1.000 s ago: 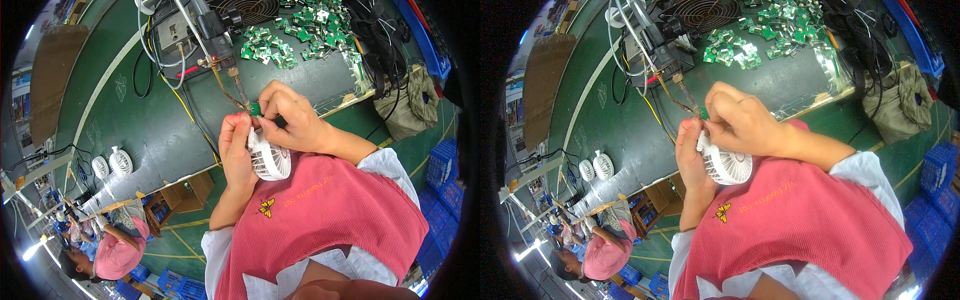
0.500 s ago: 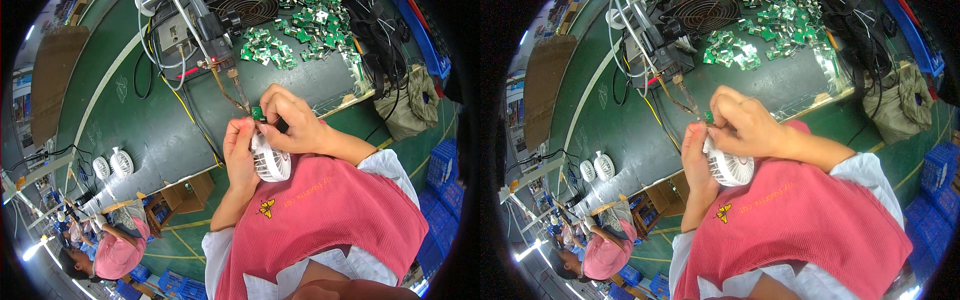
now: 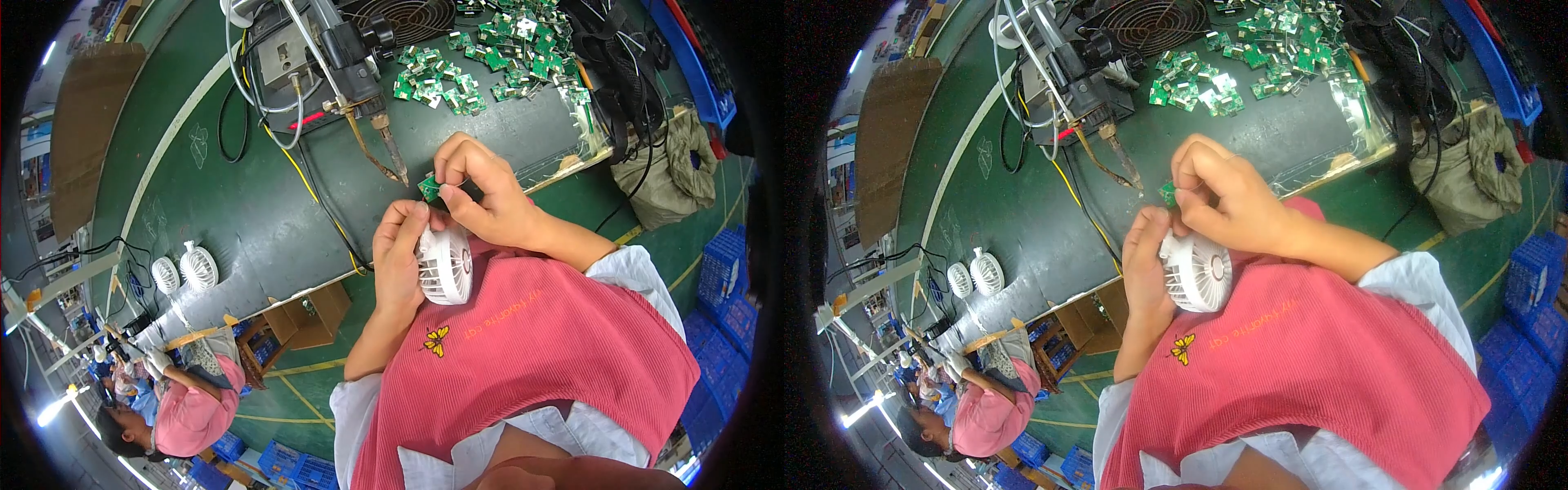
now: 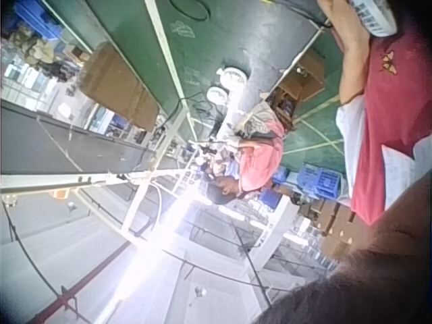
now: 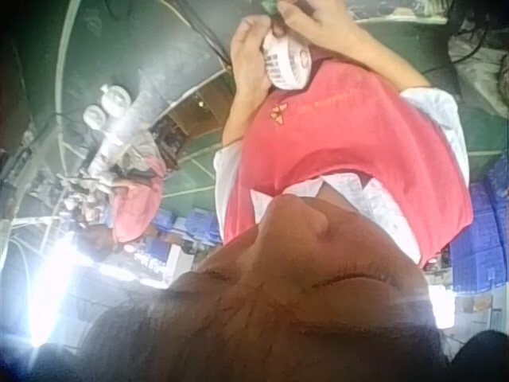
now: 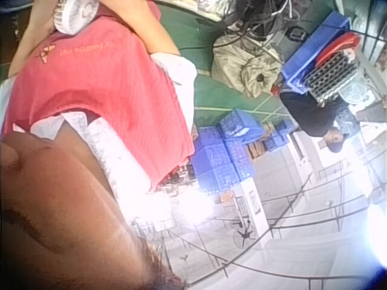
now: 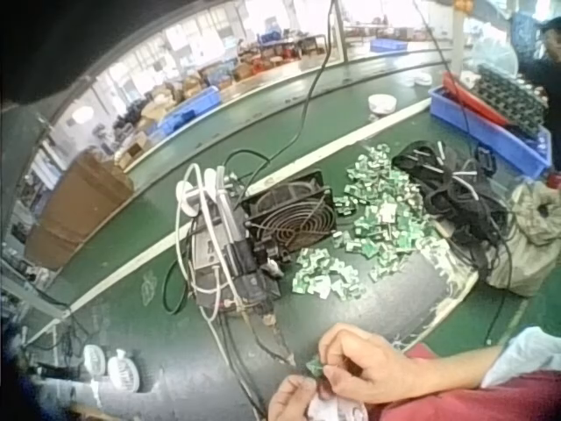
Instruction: The person assembles small electronic portable fans by hand, attaching PCB components and wiring to the plastic housing.
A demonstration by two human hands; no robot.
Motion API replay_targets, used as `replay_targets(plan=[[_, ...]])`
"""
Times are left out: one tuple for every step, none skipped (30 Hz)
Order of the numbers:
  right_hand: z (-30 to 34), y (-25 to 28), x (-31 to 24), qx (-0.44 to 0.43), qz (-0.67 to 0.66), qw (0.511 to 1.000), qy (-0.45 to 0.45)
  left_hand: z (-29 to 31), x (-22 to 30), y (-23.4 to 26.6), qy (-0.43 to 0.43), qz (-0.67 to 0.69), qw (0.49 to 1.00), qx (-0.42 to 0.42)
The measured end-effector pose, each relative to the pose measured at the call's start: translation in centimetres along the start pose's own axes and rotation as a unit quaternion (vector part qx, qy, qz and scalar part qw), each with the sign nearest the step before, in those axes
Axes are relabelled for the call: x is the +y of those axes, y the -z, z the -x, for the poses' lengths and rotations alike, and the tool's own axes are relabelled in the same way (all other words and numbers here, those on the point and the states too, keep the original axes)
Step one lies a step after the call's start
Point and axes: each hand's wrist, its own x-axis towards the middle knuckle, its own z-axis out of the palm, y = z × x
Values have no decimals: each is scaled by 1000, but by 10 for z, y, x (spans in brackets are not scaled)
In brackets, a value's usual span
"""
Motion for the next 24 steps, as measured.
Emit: replay_targets(plan=[[0, 1, 0, -5, 0, 1000, -4, 1, 1, 1, 5, -8, 1000, -3], [1, 1, 0, -10, 0, 1000, -8, 1, 2, 1, 10, -17, 1000, -5], [1, 2, 0, -10, 0, 1000, -8, 2, 2, 2, 10, -17, 1000, -5], [1, 2, -1, -12, -3, 1000, -15, 3, 3, 2, 4, -18, 1000, 3], [1, 2, -1, -14, -6, 1000, -22, 3, 3, 3, -2, -19, 1000, 12], [1, 2, -1, -14, -6, 1000, -22, 3, 3, 4, -2, -19, 1000, 12], [1, 2, 1, -16, -3, 1000, -12, 2, 3, 6, -9, -25, 1000, 13], [2, 2, 1, -18, 0, 1000, -3, 2, 3, 7, -16, -30, 999, 14], [2, 1, 1, -19, 0, 1000, -3, 2, 4, 7, -16, -30, 999, 14], [2, 1, 1, -20, -2, 1000, -3, 2, 4, 8, -17, -34, 999, 13], [2, 1, 1, -22, -4, 1000, -4, 2, 4, 8, -18, -38, 999, 13], [2, 1, 2, -22, -4, 1000, -3, 2, 4, 8, -18, -38, 999, 13], [2, 1, 2, -21, -7, 1000, -4, 3, 4, 8, -25, -44, 999, 13], [2, 1, 2, -20, -10, 1000, -5, 3, 4, 8, -32, -50, 998, 13], [2, 1, 2, -20, -10, 1000, -5, 3, 3, 9, -32, -51, 998, 14], [2, 2, 1, -22, -14, 1000, -9, 4, 2, 9, -43, -74, 996, 22], [2, 2, 1, -24, -17, 999, -13, 4, 1, 9, -55, -98, 993, 30], [3, 2, 1, -23, -17, 1000, -13, 4, 1, 9, -54, -98, 993, 29], [3, 2, 1, -22, -14, 1000, -14, 4, 1, 10, -64, -100, 993, 20], [3, 2, 1, -21, -11, 1000, -16, 4, 1, 10, -73, -102, 992, 11], [4, 2, 1, -21, -11, 1000, -15, 5, 0, 11, -73, -102, 992, 11], [4, 2, 1, -21, -17, 999, -18, 5, -1, 12, -92, -97, 991, -8], [4, 2, 1, -20, -23, 999, -21, 5, -2, 12, -110, -91, 989, -28], [4, 2, 1, -20, -22, 999, -21, 5, -3, 13, -111, -91, 989, -28]])
